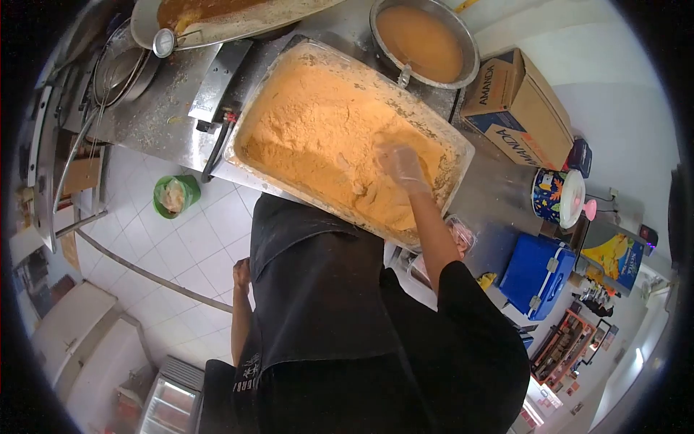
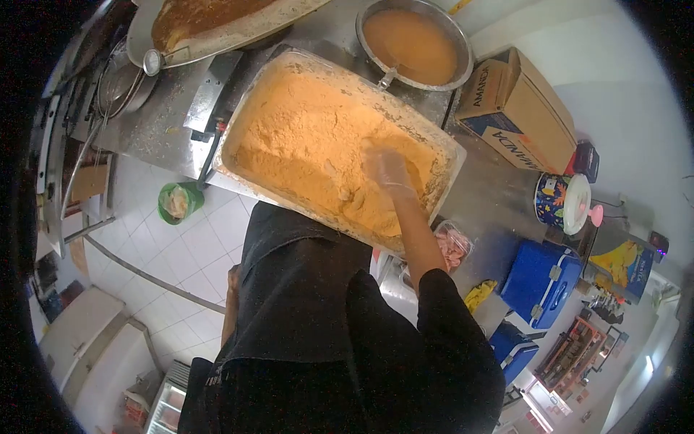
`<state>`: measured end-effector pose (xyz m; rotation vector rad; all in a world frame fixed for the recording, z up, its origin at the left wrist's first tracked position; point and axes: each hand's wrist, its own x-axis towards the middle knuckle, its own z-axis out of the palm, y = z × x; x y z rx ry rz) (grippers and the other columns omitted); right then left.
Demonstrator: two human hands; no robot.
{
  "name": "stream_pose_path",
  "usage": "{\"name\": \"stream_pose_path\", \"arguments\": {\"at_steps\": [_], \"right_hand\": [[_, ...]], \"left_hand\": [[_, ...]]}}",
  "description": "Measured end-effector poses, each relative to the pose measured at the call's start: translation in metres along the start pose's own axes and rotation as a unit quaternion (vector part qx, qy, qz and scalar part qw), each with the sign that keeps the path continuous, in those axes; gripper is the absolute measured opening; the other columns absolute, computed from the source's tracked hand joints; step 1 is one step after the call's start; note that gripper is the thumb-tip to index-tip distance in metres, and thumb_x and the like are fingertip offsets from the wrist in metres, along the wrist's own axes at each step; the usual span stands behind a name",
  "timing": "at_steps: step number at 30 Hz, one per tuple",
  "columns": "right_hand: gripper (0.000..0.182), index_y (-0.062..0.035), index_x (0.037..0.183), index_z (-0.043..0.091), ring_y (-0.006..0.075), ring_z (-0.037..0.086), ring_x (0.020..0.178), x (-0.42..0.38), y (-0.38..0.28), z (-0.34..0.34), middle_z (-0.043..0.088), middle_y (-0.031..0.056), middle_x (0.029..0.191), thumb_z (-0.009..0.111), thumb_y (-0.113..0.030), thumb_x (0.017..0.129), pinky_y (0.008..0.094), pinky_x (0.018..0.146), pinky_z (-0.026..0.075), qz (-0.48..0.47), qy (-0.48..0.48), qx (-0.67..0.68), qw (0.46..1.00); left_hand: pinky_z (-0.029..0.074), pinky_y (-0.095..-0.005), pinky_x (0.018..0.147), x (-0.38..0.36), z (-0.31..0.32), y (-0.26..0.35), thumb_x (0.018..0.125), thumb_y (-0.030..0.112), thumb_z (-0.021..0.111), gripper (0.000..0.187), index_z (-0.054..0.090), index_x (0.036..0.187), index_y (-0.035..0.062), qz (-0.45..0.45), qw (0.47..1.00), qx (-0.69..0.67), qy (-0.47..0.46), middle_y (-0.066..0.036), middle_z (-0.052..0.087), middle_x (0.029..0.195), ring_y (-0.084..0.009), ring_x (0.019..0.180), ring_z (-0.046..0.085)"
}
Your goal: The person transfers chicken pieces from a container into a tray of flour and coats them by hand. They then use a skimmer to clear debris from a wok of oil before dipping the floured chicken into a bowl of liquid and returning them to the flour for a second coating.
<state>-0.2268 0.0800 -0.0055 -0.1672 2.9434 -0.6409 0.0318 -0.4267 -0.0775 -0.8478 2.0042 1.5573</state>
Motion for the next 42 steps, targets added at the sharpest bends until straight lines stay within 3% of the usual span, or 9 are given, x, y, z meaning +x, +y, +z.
{"name": "stream_pose_path", "arguments": {"at_steps": [4, 8, 11, 16, 23, 29, 31, 38, 42], "right_hand": [[0.041, -0.0088, 0.111, 0.062, 0.0348, 0.060, 0.097, -0.005, 0.030, -0.041, 0.061, 0.0178, 0.111, 0.064, -0.023, 0.073, 0.0397, 0.080, 0.050, 0.123, -0.065, -0.036, 0.990], [0.039, -0.0055, 0.108, 0.063, 0.0363, 0.060, 0.096, -0.023, 0.018, -0.068, 0.063, 0.0201, 0.105, 0.062, -0.021, 0.072, 0.0389, 0.081, 0.050, 0.107, 0.009, -0.096, 0.990], [0.041, -0.0029, 0.112, 0.062, 0.0337, 0.058, 0.106, -0.029, 0.028, -0.047, 0.061, 0.0199, 0.114, 0.061, -0.021, 0.075, 0.0375, 0.092, 0.047, 0.008, -0.061, -0.096, 0.993], [0.052, -0.0039, 0.121, 0.056, 0.0350, 0.052, 0.113, -0.009, 0.017, -0.050, 0.058, 0.0198, 0.119, 0.065, -0.023, 0.073, 0.0397, 0.097, 0.042, 0.131, -0.082, 0.014, 0.988], [0.054, -0.0085, 0.126, 0.053, 0.0322, 0.060, 0.101, 0.006, -0.041, -0.004, 0.063, 0.0182, 0.111, 0.065, -0.019, 0.075, 0.0362, 0.087, 0.048, 0.061, -0.074, -0.151, 0.984], [0.043, -0.0080, 0.114, 0.062, 0.0299, 0.061, 0.099, -0.011, -0.002, -0.050, 0.064, 0.0162, 0.111, 0.067, -0.025, 0.075, 0.0361, 0.085, 0.048, 0.131, 0.026, 0.187, 0.973], [0.031, -0.0060, 0.100, 0.067, 0.0289, 0.062, 0.095, -0.020, -0.002, -0.074, 0.066, 0.0142, 0.100, 0.065, -0.023, 0.073, 0.0355, 0.086, 0.049, 0.124, 0.009, 0.084, 0.989], [0.044, -0.0025, 0.110, 0.062, 0.0317, 0.058, 0.104, -0.034, -0.002, -0.016, 0.063, 0.0183, 0.109, 0.069, -0.027, 0.074, 0.0364, 0.095, 0.043, -0.005, -0.015, -0.033, 0.999], [0.042, -0.0075, 0.109, 0.062, 0.0338, 0.058, 0.103, -0.016, -0.030, -0.062, 0.063, 0.0176, 0.107, 0.064, -0.027, 0.072, 0.0396, 0.088, 0.047, 0.131, -0.144, 0.031, 0.980]], "left_hand": [[0.043, -0.0267, 0.058, 0.007, 0.002, 0.005, 0.090, 0.029, 0.052, 0.034, 0.064, 0.098, -0.0012, -0.057, 0.997, 0.008, 0.052, -0.003, 0.060, 0.080, -0.0118, 0.068, 0.054], [0.043, -0.0278, 0.058, 0.016, -0.011, -0.055, 0.090, 0.030, 0.053, 0.036, 0.061, 0.102, -0.0032, 0.023, 0.990, -0.136, 0.002, -0.005, 0.060, 0.082, -0.0131, 0.068, 0.054], [0.045, -0.0302, 0.065, 0.007, -0.009, -0.042, 0.090, 0.029, 0.052, 0.037, 0.062, 0.103, -0.0038, -0.006, 1.000, -0.017, -0.024, -0.009, 0.064, 0.088, -0.0162, 0.075, 0.057], [0.048, -0.0333, 0.076, 0.005, -0.018, -0.031, 0.089, 0.031, 0.052, 0.037, 0.062, 0.108, 0.0005, -0.056, 0.993, 0.105, -0.012, -0.008, 0.065, 0.091, -0.0209, 0.083, 0.060], [0.044, -0.0303, 0.060, 0.007, -0.004, -0.016, 0.087, 0.033, 0.052, 0.034, 0.063, 0.099, 0.0024, -0.115, 0.992, 0.010, 0.056, -0.003, 0.059, 0.078, -0.0155, 0.067, 0.054], [0.044, -0.0291, 0.059, 0.025, -0.005, -0.051, 0.090, 0.031, 0.054, 0.033, 0.064, 0.097, 0.0003, -0.045, 0.998, -0.048, 0.025, -0.003, 0.058, 0.073, -0.0126, 0.063, 0.053], [0.043, -0.0289, 0.057, 0.024, -0.003, -0.062, 0.090, 0.031, 0.053, 0.033, 0.065, 0.096, 0.0002, -0.043, 0.997, -0.058, 0.027, -0.002, 0.057, 0.071, -0.0121, 0.062, 0.052], [0.042, -0.0256, 0.055, 0.015, -0.021, -0.052, 0.092, 0.028, 0.052, 0.028, 0.065, 0.096, 0.0034, 0.036, 0.996, 0.029, -0.074, -0.001, 0.059, 0.070, -0.0102, 0.064, 0.054], [0.045, -0.0262, 0.058, 0.019, -0.013, -0.037, 0.091, 0.029, 0.052, 0.030, 0.062, 0.101, 0.0027, -0.074, 0.994, -0.069, -0.029, -0.003, 0.061, 0.075, -0.0109, 0.068, 0.056]]}}
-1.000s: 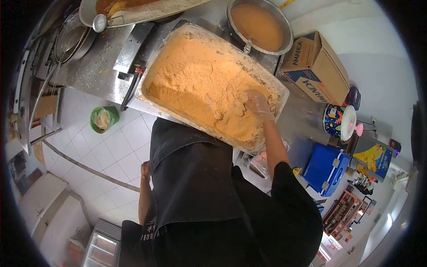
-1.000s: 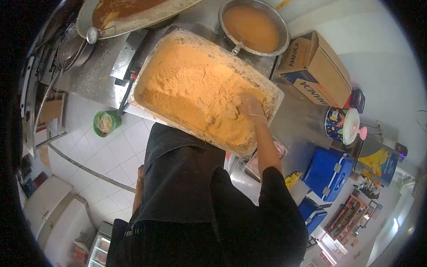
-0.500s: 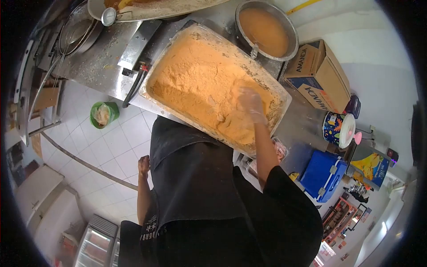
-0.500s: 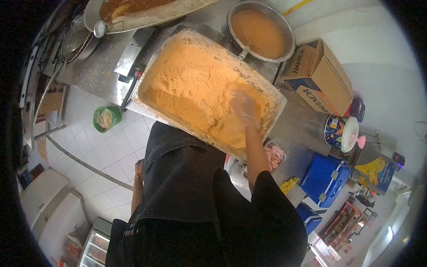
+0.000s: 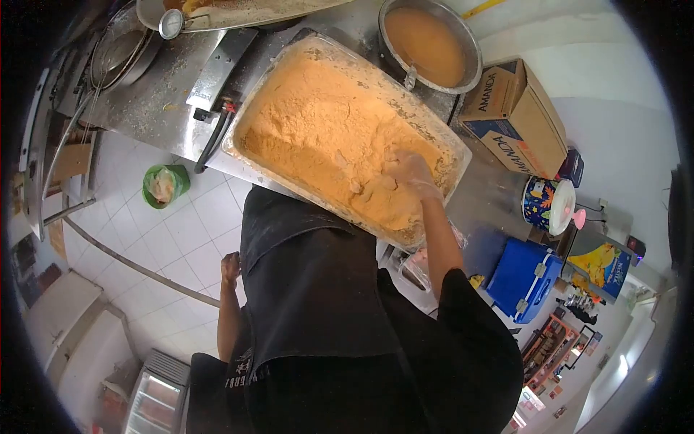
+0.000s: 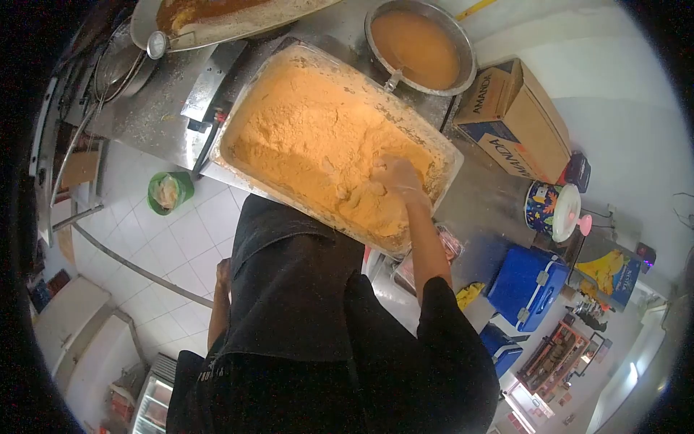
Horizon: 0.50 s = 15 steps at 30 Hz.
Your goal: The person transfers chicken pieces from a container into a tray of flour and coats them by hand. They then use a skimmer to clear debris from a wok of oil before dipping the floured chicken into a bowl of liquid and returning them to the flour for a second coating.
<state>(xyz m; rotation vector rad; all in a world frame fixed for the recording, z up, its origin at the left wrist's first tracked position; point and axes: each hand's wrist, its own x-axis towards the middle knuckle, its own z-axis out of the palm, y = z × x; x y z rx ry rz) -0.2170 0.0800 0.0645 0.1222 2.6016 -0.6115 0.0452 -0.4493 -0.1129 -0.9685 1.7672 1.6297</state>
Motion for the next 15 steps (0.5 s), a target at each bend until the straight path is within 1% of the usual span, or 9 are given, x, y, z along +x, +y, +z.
{"name": "stream_pose_path", "arguments": {"at_steps": [1, 2, 4, 8, 10, 11, 13, 14, 15], "right_hand": [[0.046, -0.0080, 0.113, 0.060, 0.0343, 0.057, 0.104, 0.004, -0.001, -0.006, 0.062, 0.0185, 0.108, 0.064, -0.028, 0.071, 0.0403, 0.088, 0.046, 0.057, -0.088, 0.000, 0.994], [0.046, -0.0080, 0.113, 0.060, 0.0343, 0.057, 0.104, 0.002, 0.002, -0.001, 0.062, 0.0185, 0.108, 0.064, -0.028, 0.071, 0.0403, 0.088, 0.046, 0.053, -0.089, -0.002, 0.995], [0.050, -0.0070, 0.114, 0.060, 0.0319, 0.057, 0.107, -0.018, 0.010, 0.019, 0.060, 0.0202, 0.112, 0.067, -0.028, 0.069, 0.0376, 0.092, 0.045, -0.134, 0.005, -0.055, 0.989], [0.048, -0.0054, 0.110, 0.061, 0.0314, 0.060, 0.099, -0.016, 0.003, 0.038, 0.063, 0.0197, 0.105, 0.068, -0.028, 0.068, 0.0381, 0.088, 0.047, -0.131, 0.044, -0.082, 0.987], [0.048, -0.0059, 0.110, 0.062, 0.0313, 0.062, 0.097, -0.008, 0.003, 0.040, 0.064, 0.0186, 0.103, 0.068, -0.026, 0.067, 0.0383, 0.088, 0.048, -0.010, -0.012, -0.094, 0.995], [0.048, -0.0059, 0.110, 0.062, 0.0313, 0.062, 0.097, -0.009, 0.006, 0.039, 0.064, 0.0186, 0.103, 0.068, -0.026, 0.067, 0.0383, 0.088, 0.048, -0.013, -0.012, -0.092, 0.996], [0.045, -0.0074, 0.110, 0.062, 0.0321, 0.060, 0.101, -0.019, -0.009, 0.016, 0.063, 0.0182, 0.108, 0.067, -0.023, 0.067, 0.0386, 0.090, 0.047, 0.024, -0.019, 0.058, 0.998], [0.045, -0.0074, 0.110, 0.062, 0.0321, 0.060, 0.101, -0.022, -0.018, 0.012, 0.063, 0.0182, 0.108, 0.067, -0.023, 0.067, 0.0386, 0.090, 0.047, 0.024, -0.021, 0.058, 0.998], [0.044, -0.0084, 0.110, 0.063, 0.0318, 0.060, 0.101, -0.025, -0.030, 0.012, 0.063, 0.0182, 0.109, 0.066, -0.021, 0.067, 0.0384, 0.089, 0.048, -0.042, -0.008, 0.038, 0.998]], "left_hand": [[0.046, -0.0268, 0.058, 0.002, 0.002, 0.003, 0.091, 0.029, 0.052, 0.031, 0.060, 0.105, 0.0020, 0.001, 0.999, 0.032, 0.028, -0.004, 0.061, 0.079, -0.0119, 0.070, 0.057], [0.047, -0.0273, 0.058, 0.003, 0.003, 0.006, 0.091, 0.029, 0.052, 0.034, 0.058, 0.109, 0.0012, 0.002, 0.996, 0.063, 0.057, -0.005, 0.061, 0.082, -0.0128, 0.071, 0.057], [0.048, -0.0287, 0.060, -0.013, 0.007, 0.029, 0.090, 0.030, 0.052, 0.038, 0.054, 0.114, 0.0004, 0.000, 0.998, 0.045, 0.050, -0.007, 0.061, 0.090, -0.0145, 0.074, 0.058], [0.047, -0.0287, 0.060, -0.018, 0.014, 0.027, 0.089, 0.031, 0.053, 0.037, 0.057, 0.112, 0.0017, 0.016, 0.997, 0.054, 0.058, -0.005, 0.061, 0.088, -0.0136, 0.073, 0.057], [0.046, -0.0283, 0.059, -0.016, 0.011, 0.015, 0.089, 0.031, 0.053, 0.036, 0.057, 0.111, 0.0024, 0.027, 0.994, 0.070, 0.075, -0.004, 0.060, 0.087, -0.0130, 0.072, 0.056], [0.045, -0.0280, 0.058, -0.012, 0.009, 0.011, 0.089, 0.031, 0.053, 0.035, 0.059, 0.110, 0.0029, -0.014, 0.995, 0.064, 0.074, -0.003, 0.059, 0.084, -0.0122, 0.070, 0.055], [0.043, -0.0278, 0.056, -0.014, 0.009, 0.016, 0.088, 0.031, 0.053, 0.034, 0.060, 0.108, 0.0035, -0.056, 0.994, 0.055, 0.076, -0.002, 0.058, 0.082, -0.0115, 0.068, 0.054], [0.044, -0.0285, 0.057, -0.021, 0.009, 0.020, 0.088, 0.031, 0.053, 0.034, 0.060, 0.107, 0.0042, -0.061, 0.994, 0.059, 0.071, -0.002, 0.057, 0.081, -0.0120, 0.069, 0.054], [0.044, -0.0293, 0.058, -0.030, 0.011, 0.029, 0.087, 0.032, 0.053, 0.034, 0.061, 0.107, 0.0048, -0.067, 0.994, 0.064, 0.063, -0.002, 0.057, 0.080, -0.0125, 0.071, 0.054]]}}
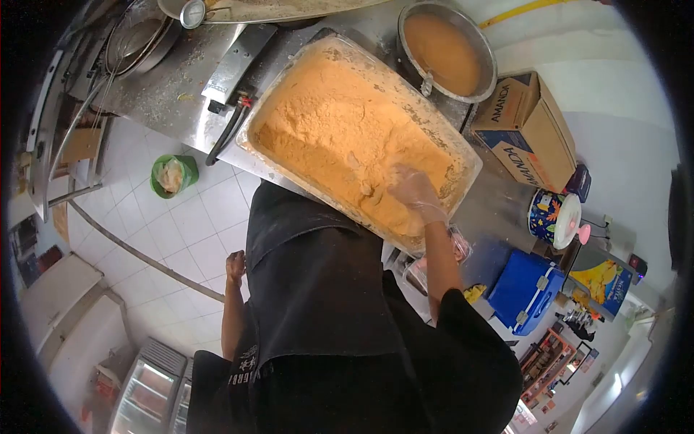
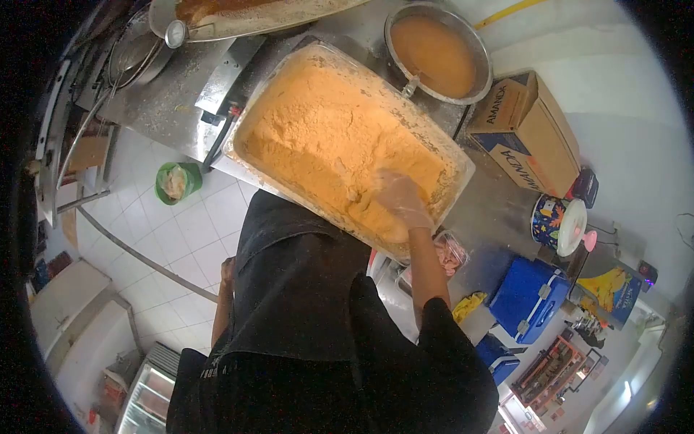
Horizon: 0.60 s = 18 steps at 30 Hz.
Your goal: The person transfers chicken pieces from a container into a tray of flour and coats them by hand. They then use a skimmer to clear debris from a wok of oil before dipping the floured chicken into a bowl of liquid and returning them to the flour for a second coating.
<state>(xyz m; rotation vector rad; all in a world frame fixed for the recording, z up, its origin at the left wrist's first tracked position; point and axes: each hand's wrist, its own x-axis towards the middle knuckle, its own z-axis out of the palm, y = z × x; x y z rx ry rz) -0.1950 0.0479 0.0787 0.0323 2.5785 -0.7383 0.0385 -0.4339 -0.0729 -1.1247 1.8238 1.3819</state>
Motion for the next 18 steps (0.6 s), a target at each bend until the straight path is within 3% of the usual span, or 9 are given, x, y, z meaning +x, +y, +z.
{"name": "stream_pose_path", "arguments": {"at_steps": [1, 2, 4, 8, 11, 12, 13, 16, 18], "right_hand": [[0.043, -0.0093, 0.110, 0.063, 0.0315, 0.060, 0.102, -0.001, -0.009, 0.004, 0.063, 0.0181, 0.111, 0.065, -0.019, 0.068, 0.0382, 0.088, 0.048, -0.066, 0.010, -0.022, 0.998], [0.043, -0.0093, 0.110, 0.063, 0.0315, 0.060, 0.102, -0.002, -0.016, 0.014, 0.063, 0.0181, 0.111, 0.065, -0.019, 0.068, 0.0382, 0.088, 0.048, -0.065, 0.011, -0.023, 0.998], [0.019, -0.0079, 0.090, 0.062, 0.0355, 0.063, 0.082, -0.004, -0.028, 0.041, 0.065, 0.0181, 0.090, 0.061, -0.018, 0.074, 0.0425, 0.072, 0.051, -0.236, 0.104, -0.113, 0.960], [0.017, -0.0058, 0.084, 0.060, 0.0372, 0.062, 0.076, 0.002, -0.029, 0.056, 0.063, 0.0206, 0.090, 0.061, -0.019, 0.075, 0.0424, 0.067, 0.051, -0.211, 0.047, -0.149, 0.965], [0.019, -0.0049, 0.090, 0.062, 0.0317, 0.064, 0.068, 0.003, -0.005, 0.043, 0.065, 0.0174, 0.085, 0.066, -0.016, 0.076, 0.0363, 0.056, 0.052, -0.276, 0.071, -0.053, 0.957], [0.021, -0.0038, 0.095, 0.063, 0.0254, 0.064, 0.067, -0.001, 0.001, 0.033, 0.065, 0.0131, 0.084, 0.068, -0.014, 0.077, 0.0325, 0.052, 0.051, -0.141, 0.046, 0.169, 0.974], [0.023, -0.0027, 0.099, 0.064, 0.0191, 0.065, 0.065, -0.005, 0.005, 0.024, 0.065, 0.0088, 0.082, 0.070, -0.012, 0.078, 0.0287, 0.049, 0.050, 0.005, 0.018, 0.379, 0.925], [0.032, -0.0016, 0.109, 0.061, 0.0109, 0.063, 0.069, -0.010, 0.007, -0.006, 0.063, 0.0022, 0.085, 0.070, -0.007, 0.079, 0.0233, 0.048, 0.050, 0.108, 0.045, 0.362, 0.925], [0.033, -0.0010, 0.111, 0.060, 0.0114, 0.063, 0.068, -0.016, 0.005, -0.021, 0.063, 0.0037, 0.087, 0.069, -0.005, 0.079, 0.0249, 0.049, 0.052, 0.148, 0.034, 0.352, 0.924]], "left_hand": [[0.045, -0.0300, 0.059, -0.003, 0.001, 0.003, 0.086, 0.032, 0.053, 0.034, 0.061, 0.106, 0.0054, -0.003, 1.000, 0.005, -0.008, -0.002, 0.056, 0.080, -0.0130, 0.072, 0.054], [0.045, -0.0300, 0.059, 0.000, 0.001, -0.002, 0.086, 0.032, 0.053, 0.034, 0.061, 0.106, 0.0054, -0.003, 1.000, 0.006, -0.009, -0.002, 0.056, 0.080, -0.0130, 0.072, 0.054], [0.046, -0.0300, 0.062, 0.006, -0.003, -0.018, 0.086, 0.030, 0.053, 0.034, 0.060, 0.109, 0.0062, 0.002, 0.999, -0.016, -0.038, -0.003, 0.058, 0.083, -0.0139, 0.074, 0.055], [0.046, -0.0300, 0.063, 0.014, 0.000, -0.021, 0.087, 0.031, 0.053, 0.036, 0.058, 0.112, 0.0056, -0.032, 0.998, -0.054, -0.011, -0.004, 0.061, 0.090, -0.0145, 0.074, 0.056], [0.048, -0.0311, 0.064, 0.020, 0.000, -0.030, 0.088, 0.033, 0.054, 0.038, 0.058, 0.113, 0.0046, -0.003, 0.995, -0.101, -0.006, -0.007, 0.062, 0.095, -0.0158, 0.076, 0.058], [0.048, -0.0311, 0.065, 0.016, 0.002, -0.019, 0.089, 0.033, 0.054, 0.038, 0.057, 0.114, 0.0042, -0.021, 0.996, -0.081, 0.015, -0.007, 0.062, 0.095, -0.0156, 0.076, 0.058], [0.049, -0.0311, 0.065, 0.016, 0.003, -0.016, 0.089, 0.033, 0.054, 0.039, 0.057, 0.114, 0.0037, -0.039, 0.997, -0.059, 0.036, -0.008, 0.062, 0.095, -0.0154, 0.077, 0.058], [0.049, -0.0293, 0.061, 0.016, 0.003, -0.025, 0.089, 0.035, 0.056, 0.039, 0.058, 0.113, 0.0046, -0.006, 0.998, -0.055, 0.014, -0.006, 0.061, 0.089, -0.0142, 0.072, 0.057], [0.047, -0.0280, 0.057, 0.027, -0.004, -0.056, 0.088, 0.037, 0.056, 0.040, 0.059, 0.112, 0.0047, 0.035, 0.995, -0.087, -0.021, -0.005, 0.061, 0.086, -0.0132, 0.070, 0.057]]}}
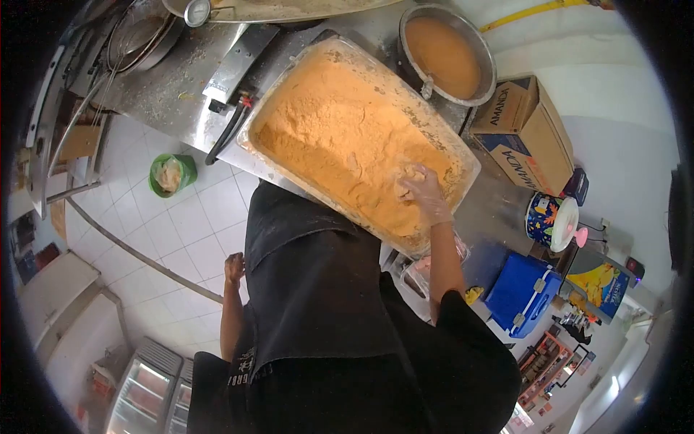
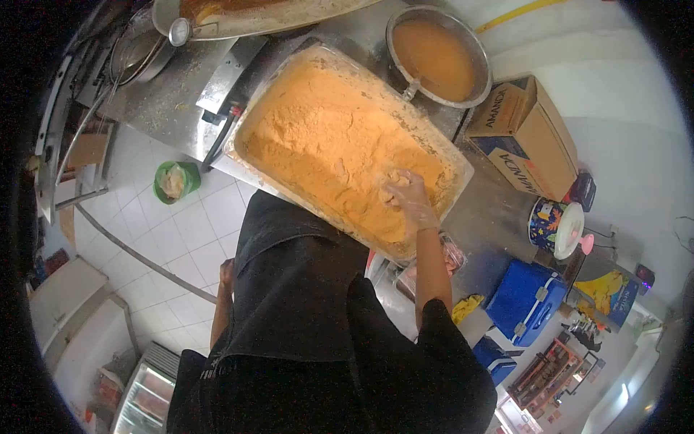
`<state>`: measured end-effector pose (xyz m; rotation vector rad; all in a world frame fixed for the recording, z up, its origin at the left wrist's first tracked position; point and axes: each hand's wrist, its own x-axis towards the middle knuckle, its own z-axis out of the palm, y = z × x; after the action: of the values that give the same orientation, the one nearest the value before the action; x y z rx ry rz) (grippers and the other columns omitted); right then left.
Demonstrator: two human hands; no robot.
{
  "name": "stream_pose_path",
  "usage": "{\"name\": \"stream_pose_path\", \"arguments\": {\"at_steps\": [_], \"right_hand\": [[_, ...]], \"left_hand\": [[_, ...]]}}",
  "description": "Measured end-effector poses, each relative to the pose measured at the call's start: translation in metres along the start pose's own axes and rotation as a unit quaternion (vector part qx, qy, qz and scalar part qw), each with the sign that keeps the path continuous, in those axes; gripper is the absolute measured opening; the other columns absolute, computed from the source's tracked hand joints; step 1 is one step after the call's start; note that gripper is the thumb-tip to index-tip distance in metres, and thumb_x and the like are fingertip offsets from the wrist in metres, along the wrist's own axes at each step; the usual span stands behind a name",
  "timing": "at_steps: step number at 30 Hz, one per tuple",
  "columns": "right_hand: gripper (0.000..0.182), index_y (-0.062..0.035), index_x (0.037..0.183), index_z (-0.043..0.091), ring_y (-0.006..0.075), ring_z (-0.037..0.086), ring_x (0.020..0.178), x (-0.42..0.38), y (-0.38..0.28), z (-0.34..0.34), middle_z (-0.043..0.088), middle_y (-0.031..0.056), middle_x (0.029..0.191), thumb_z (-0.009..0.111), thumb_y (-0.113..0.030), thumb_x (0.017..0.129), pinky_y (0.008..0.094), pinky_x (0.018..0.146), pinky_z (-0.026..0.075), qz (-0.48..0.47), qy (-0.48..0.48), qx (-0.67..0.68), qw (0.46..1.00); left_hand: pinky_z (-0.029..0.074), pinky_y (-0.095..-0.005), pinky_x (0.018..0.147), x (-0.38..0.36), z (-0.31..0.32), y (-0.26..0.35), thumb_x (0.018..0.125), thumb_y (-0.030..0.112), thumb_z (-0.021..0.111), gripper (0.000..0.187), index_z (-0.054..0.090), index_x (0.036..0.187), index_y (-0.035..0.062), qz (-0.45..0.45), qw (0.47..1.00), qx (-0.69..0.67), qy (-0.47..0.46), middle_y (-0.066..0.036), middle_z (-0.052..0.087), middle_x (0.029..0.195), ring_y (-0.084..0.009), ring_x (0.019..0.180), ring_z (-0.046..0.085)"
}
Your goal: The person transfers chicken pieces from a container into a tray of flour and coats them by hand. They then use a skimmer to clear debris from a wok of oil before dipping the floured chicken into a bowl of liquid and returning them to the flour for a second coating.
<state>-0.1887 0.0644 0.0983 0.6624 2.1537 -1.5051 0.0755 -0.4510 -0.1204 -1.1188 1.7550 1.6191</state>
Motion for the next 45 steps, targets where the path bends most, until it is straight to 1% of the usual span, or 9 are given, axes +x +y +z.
{"name": "stream_pose_path", "arguments": {"at_steps": [6, 8, 11, 15, 19, 31, 36, 39, 45], "right_hand": [[0.039, 0.0028, 0.116, 0.054, 0.0167, 0.064, 0.076, 0.003, -0.018, -0.020, 0.061, 0.0104, 0.098, 0.066, -0.001, 0.079, 0.0300, 0.055, 0.058, 0.004, -0.004, 0.116, 0.993], [0.040, 0.0044, 0.117, 0.053, 0.0182, 0.065, 0.080, -0.003, -0.038, -0.027, 0.060, 0.0116, 0.100, 0.066, 0.000, 0.079, 0.0313, 0.056, 0.058, 0.026, 0.018, 0.132, 0.991], [0.045, 0.0069, 0.120, 0.050, 0.0192, 0.064, 0.086, -0.006, -0.080, -0.040, 0.060, 0.0132, 0.103, 0.067, 0.000, 0.079, 0.0325, 0.056, 0.059, 0.059, 0.080, 0.144, 0.985], [0.051, 0.0066, 0.123, 0.048, 0.0194, 0.064, 0.086, 0.012, -0.077, -0.069, 0.059, 0.0146, 0.105, 0.069, 0.000, 0.077, 0.0313, 0.056, 0.059, 0.026, 0.034, 0.079, 0.996], [0.052, 0.0066, 0.124, 0.049, 0.0181, 0.065, 0.085, 0.022, -0.082, -0.073, 0.060, 0.0138, 0.105, 0.070, -0.001, 0.076, 0.0284, 0.056, 0.060, 0.045, -0.030, 0.054, 0.997], [0.040, 0.0038, 0.113, 0.058, 0.0164, 0.065, 0.072, 0.014, -0.099, -0.088, 0.063, 0.0119, 0.099, 0.070, 0.001, 0.076, 0.0278, 0.049, 0.056, 0.003, 0.091, 0.101, 0.991], [0.040, 0.0032, 0.114, 0.058, 0.0152, 0.063, 0.072, 0.053, -0.145, -0.123, 0.063, 0.0081, 0.094, 0.068, -0.003, 0.076, 0.0281, 0.054, 0.055, -0.063, 0.027, 0.129, 0.989], [0.038, -0.0020, 0.115, 0.060, 0.0137, 0.060, 0.073, 0.109, -0.165, -0.140, 0.063, 0.0056, 0.092, 0.068, -0.009, 0.078, 0.0266, 0.057, 0.052, -0.146, 0.011, 0.085, 0.986], [0.023, -0.0035, 0.102, 0.063, 0.0128, 0.056, 0.067, 0.263, -0.165, -0.143, 0.064, 0.0061, 0.090, 0.065, -0.016, 0.083, 0.0263, 0.049, 0.044, -0.095, 0.061, -0.120, 0.986]], "left_hand": [[0.044, -0.0266, 0.049, 0.004, -0.008, -0.018, 0.087, 0.038, 0.056, 0.040, 0.060, 0.105, 0.0028, 0.094, 0.994, 0.001, -0.055, 0.000, 0.060, 0.078, -0.0109, 0.064, 0.054], [0.046, -0.0273, 0.055, 0.000, -0.004, -0.004, 0.087, 0.039, 0.056, 0.043, 0.060, 0.108, 0.0019, -0.033, 0.999, -0.021, -0.030, -0.003, 0.062, 0.084, -0.0118, 0.069, 0.056], [0.047, -0.0278, 0.064, -0.023, 0.028, 0.086, 0.091, 0.035, 0.054, 0.040, 0.057, 0.113, 0.0008, -0.034, 0.993, -0.065, 0.088, -0.007, 0.063, 0.093, -0.0128, 0.078, 0.058], [0.046, -0.0315, 0.086, -0.074, 0.116, 0.257, 0.095, 0.021, 0.048, 0.035, 0.051, 0.120, -0.0026, 0.176, 0.979, 0.000, -0.106, -0.011, 0.062, 0.107, -0.0198, 0.098, 0.059], [0.042, -0.0348, 0.096, -0.105, 0.206, 0.322, 0.092, 0.015, 0.048, 0.035, 0.047, 0.123, -0.0006, -0.039, 0.913, -0.197, -0.356, -0.011, 0.057, 0.118, -0.0188, 0.107, 0.055], [0.032, -0.0404, 0.104, -0.098, 0.221, 0.336, 0.085, 0.029, 0.051, 0.051, 0.041, 0.127, 0.0027, -0.048, 0.894, -0.229, -0.382, -0.015, 0.049, 0.130, -0.0280, 0.120, 0.046], [0.032, -0.0426, 0.105, -0.089, 0.237, 0.338, 0.087, 0.032, 0.048, 0.052, 0.038, 0.129, 0.0025, -0.049, 0.887, -0.247, -0.387, -0.018, 0.047, 0.131, -0.0307, 0.120, 0.046], [0.032, -0.0432, 0.105, -0.091, 0.243, 0.346, 0.088, 0.033, 0.047, 0.055, 0.036, 0.131, 0.0026, -0.053, 0.887, -0.252, -0.383, -0.020, 0.047, 0.131, -0.0319, 0.121, 0.045], [0.030, -0.0427, 0.106, -0.096, 0.238, 0.348, 0.088, 0.041, 0.048, 0.065, 0.030, 0.137, 0.0028, -0.031, 0.890, -0.230, -0.393, -0.021, 0.043, 0.135, -0.0327, 0.124, 0.043]]}}
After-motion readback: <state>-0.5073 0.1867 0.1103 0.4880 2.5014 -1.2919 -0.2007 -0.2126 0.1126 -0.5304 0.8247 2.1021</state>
